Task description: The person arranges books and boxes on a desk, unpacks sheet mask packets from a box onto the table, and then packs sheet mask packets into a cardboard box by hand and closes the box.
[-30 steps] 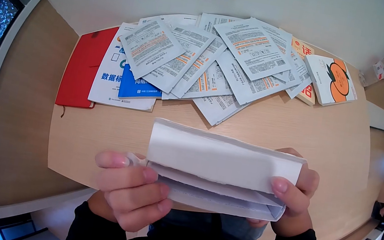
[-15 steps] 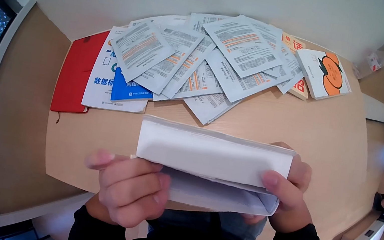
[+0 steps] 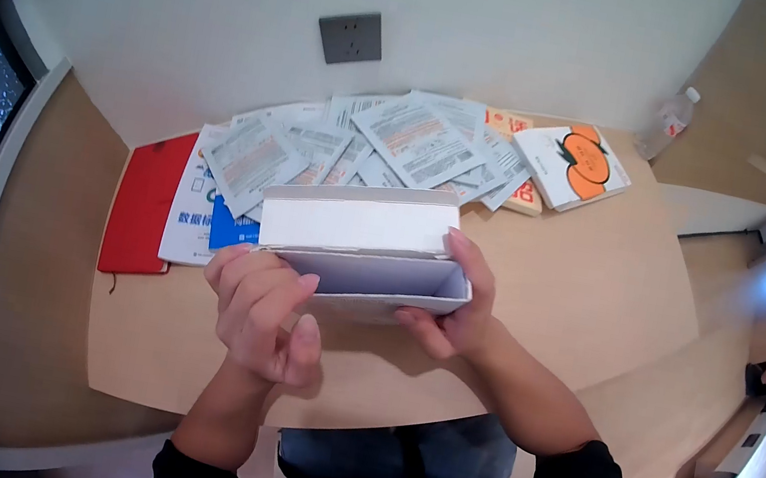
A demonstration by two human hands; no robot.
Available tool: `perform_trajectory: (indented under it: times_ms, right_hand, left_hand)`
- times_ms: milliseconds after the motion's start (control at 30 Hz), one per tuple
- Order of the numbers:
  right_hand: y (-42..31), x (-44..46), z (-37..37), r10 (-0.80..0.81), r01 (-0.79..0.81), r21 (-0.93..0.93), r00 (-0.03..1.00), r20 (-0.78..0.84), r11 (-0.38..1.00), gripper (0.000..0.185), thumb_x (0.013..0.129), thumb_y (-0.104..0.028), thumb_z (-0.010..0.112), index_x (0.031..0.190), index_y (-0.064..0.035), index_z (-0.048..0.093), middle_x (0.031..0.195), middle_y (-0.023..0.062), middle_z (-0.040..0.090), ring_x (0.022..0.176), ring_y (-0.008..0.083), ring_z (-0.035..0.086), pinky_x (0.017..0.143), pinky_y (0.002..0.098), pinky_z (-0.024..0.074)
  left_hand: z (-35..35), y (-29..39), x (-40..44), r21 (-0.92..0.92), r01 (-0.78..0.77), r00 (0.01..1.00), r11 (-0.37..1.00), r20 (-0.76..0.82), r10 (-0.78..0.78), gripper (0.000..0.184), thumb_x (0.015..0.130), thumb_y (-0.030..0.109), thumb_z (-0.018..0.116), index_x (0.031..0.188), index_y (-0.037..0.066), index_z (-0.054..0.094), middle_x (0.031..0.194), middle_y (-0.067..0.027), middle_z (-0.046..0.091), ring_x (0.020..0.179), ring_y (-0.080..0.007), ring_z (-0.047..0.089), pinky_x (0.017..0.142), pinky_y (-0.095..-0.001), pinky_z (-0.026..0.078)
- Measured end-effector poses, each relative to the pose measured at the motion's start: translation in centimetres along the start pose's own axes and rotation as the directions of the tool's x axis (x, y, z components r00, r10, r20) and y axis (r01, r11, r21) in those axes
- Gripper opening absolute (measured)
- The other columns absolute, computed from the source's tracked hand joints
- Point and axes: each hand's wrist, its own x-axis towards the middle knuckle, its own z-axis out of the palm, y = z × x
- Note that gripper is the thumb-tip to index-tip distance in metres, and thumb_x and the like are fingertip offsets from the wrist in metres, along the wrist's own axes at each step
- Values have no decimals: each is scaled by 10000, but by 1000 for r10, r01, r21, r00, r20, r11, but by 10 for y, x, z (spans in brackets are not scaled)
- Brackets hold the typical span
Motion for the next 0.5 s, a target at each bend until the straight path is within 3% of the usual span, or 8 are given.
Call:
perform_trajectory:
  times_ms: [67,167,367,400,500]
  right_hand:
    - [5,0,-3,27,-27,-33,999,25,999,923,852,-153,818,1579,-9,270,1185,259,684,1002,424,715,888,431,563]
    - [10,-6,-1,50,-49,-40,998,28,998,937,867,-173,805,1592,-12,233,1222,288,665,1013,457,704,892,447,560]
    - [17,-11,10,107,-106,-19,992,69,994,887,937,-158,699,1617,-5,149,1247,331,629,1034,539,648,916,510,528]
    - [20,-12,13,116,-116,-4,991,73,993,871,953,-159,677,1620,-3,140,1251,335,625,1043,545,641,924,514,522]
    - [26,-14,23,201,-206,14,966,162,978,838,983,-199,630,1622,4,127,1262,344,615,1060,546,632,955,508,509]
  left_hand:
    - [3,0,6,25,19,1000,1000,-9,-19,193,785,165,601,950,71,632,883,-72,668,882,-264,636,1062,-467,367]
    - [2,6,14,68,67,997,995,20,-69,148,785,140,613,920,80,627,888,-60,690,919,-257,647,1123,-457,296]
    - [-16,-8,29,253,-30,997,967,81,9,83,794,128,631,860,90,600,889,-18,718,1047,-268,662,1166,-448,208]
    - [-20,-15,26,256,-34,994,966,108,6,88,795,112,635,857,71,587,896,-56,707,1102,-327,646,1142,-488,271]
    - [-18,-38,13,37,3,998,999,70,-6,104,799,85,643,879,56,583,1021,-140,684,1165,-392,606,1087,-526,356]
